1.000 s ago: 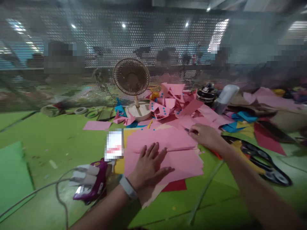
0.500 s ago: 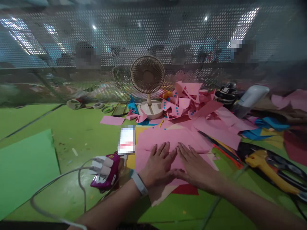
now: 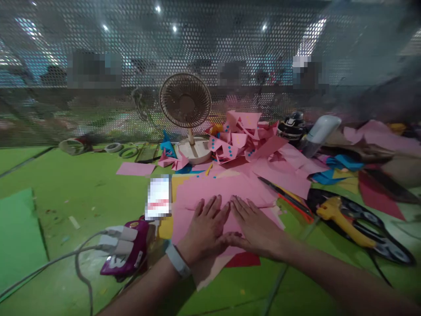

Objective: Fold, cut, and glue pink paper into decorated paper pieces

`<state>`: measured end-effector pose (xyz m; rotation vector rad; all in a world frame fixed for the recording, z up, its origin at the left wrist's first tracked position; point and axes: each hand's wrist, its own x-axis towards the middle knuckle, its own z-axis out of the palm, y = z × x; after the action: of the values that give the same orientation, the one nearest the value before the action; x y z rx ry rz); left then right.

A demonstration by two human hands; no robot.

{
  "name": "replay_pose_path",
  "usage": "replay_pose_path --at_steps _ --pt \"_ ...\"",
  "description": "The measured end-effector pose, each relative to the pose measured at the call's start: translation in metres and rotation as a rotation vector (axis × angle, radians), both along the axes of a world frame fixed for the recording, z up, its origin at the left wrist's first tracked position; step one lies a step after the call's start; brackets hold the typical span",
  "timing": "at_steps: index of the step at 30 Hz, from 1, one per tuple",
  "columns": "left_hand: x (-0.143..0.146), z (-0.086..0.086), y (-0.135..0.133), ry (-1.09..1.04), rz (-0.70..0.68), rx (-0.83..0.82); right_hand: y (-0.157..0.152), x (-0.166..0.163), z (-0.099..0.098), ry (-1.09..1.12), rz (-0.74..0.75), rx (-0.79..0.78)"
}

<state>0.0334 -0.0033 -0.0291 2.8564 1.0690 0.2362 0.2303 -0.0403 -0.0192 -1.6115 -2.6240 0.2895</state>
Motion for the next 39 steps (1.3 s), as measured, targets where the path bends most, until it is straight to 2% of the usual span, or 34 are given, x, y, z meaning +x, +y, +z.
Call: replay_pose_path --at_steps 18,21,25,28,35,39 --pt "-0.004 0.009 0.003 0.041 -0.01 -0.023 -0.001 0.009 -0.004 -0.019 0.066 0.016" --pt "-0.01 0.011 0.004 0.055 -0.01 -0.029 -0.005 0.017 -0.003 -0.044 -0.009 0.015" --pt "-0.019 0.014 0.004 0.073 -0.008 -0.042 -0.013 0.039 -0.003 -0.091 -0.18 -0.006" --pt "-0.028 0.015 0.002 0.095 0.034 -0.046 -0.017 0.053 -0.004 -0.098 -0.257 -0.02" --pt "-0.048 0.018 -0.009 0.118 0.167 -0.029 -0.016 0.059 -0.014 -0.105 -0.22 0.07" --pt "-0.053 0.021 -0.015 0.13 0.202 -0.057 -0.021 0.071 -0.02 -0.135 -0.278 0.109"
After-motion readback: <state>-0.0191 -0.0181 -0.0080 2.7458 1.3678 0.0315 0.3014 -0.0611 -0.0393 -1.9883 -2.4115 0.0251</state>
